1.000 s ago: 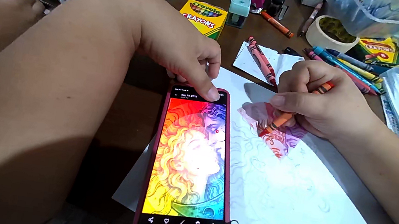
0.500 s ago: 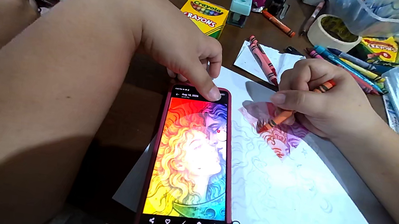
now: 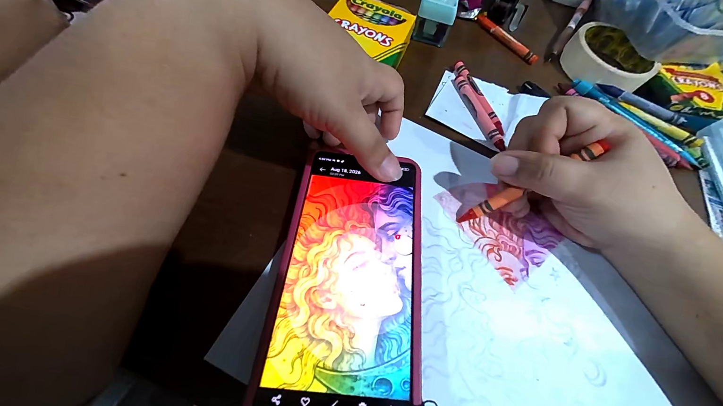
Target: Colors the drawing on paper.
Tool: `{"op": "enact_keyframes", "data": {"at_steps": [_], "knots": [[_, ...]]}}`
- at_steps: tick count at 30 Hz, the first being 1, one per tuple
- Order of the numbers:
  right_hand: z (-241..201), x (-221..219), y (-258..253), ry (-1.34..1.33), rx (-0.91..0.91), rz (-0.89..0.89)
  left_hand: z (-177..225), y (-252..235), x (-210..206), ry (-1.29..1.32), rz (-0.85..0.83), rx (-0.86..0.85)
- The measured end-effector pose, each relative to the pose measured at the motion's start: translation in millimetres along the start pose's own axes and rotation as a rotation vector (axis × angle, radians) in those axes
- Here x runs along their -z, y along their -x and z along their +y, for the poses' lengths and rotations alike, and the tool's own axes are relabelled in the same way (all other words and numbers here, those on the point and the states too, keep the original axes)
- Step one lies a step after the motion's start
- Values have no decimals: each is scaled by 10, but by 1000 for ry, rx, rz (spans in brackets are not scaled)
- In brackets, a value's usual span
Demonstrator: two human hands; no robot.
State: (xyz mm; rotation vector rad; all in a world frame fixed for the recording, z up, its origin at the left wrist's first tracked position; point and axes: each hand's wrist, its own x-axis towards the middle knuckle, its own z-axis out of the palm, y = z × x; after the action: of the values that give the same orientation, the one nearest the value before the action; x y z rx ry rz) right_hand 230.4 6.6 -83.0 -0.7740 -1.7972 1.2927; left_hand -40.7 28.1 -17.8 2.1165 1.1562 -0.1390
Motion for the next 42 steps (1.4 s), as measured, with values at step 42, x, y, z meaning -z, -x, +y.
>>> {"op": "enact_keyframes", "data": {"at_steps": [42], "knots": [[7,45,40,14,33,-48,-5,-1,-6,3,13,-19]]}}
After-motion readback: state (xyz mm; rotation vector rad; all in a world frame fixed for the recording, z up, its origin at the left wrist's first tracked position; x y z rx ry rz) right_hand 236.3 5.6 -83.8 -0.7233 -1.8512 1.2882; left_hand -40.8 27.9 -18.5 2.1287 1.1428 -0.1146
